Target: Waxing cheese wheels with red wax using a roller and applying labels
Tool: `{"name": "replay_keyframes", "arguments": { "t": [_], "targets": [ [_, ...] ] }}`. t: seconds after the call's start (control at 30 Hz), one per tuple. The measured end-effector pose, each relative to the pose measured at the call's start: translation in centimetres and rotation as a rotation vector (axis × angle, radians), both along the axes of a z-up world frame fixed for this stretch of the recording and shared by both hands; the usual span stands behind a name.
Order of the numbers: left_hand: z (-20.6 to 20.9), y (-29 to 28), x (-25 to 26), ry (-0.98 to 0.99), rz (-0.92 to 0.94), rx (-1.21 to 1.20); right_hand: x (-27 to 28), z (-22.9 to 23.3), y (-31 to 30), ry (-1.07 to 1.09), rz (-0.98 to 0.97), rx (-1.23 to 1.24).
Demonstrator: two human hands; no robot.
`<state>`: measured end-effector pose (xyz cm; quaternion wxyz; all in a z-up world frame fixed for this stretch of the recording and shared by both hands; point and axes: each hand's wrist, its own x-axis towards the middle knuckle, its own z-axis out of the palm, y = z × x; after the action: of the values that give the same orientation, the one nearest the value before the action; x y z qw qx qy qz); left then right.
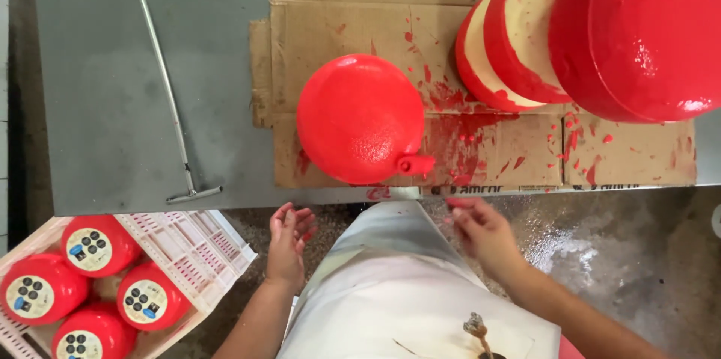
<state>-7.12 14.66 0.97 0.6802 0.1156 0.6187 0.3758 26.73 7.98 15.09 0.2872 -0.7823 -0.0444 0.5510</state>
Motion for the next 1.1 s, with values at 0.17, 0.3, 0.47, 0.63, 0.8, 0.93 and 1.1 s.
{"name": "replay_keyframes", "arguments": {
  "t": [0.17, 0.3, 0.47, 0.63, 0.8, 0.93, 1.1],
  "targets": [
    [1.5, 1.0, 0.2, 0.01, -0.013, -0.001, 0.4, -5.8, -2.9, 0.245, -0.261, 0.134],
    [1.6, 1.8, 0.4, 0.037, -0.062, -0.012, 2.4, -4.4, 0.6, 0.233, -0.249, 0.18],
    [1.4, 1.8, 2.1, 0.039, -0.131, 0.027, 4.8, -7.7, 7.7, 0.337, -0.254, 0.482],
    [2.7, 2.7, 3.3, 0.06, -0.165, 0.127, 3.7, -6.6, 5.4, 0.224, -0.172, 0.508],
    [2.8, 3.0, 3.8, 0.084, -0.183, 0.14, 4.1, -4.7, -3.6, 0.121, -0.098, 0.332],
    [0.6, 2.7, 3.4, 0.039, -0.285, 0.219, 6.1, -6.0, -10.2, 0.099, -0.15, 0.469],
    [-1.0, 2.4, 4.3, 0.064, -0.631, 0.201, 10.9, -3.6, -15.8, -0.081, -0.336, 0.392]
  ]
}}
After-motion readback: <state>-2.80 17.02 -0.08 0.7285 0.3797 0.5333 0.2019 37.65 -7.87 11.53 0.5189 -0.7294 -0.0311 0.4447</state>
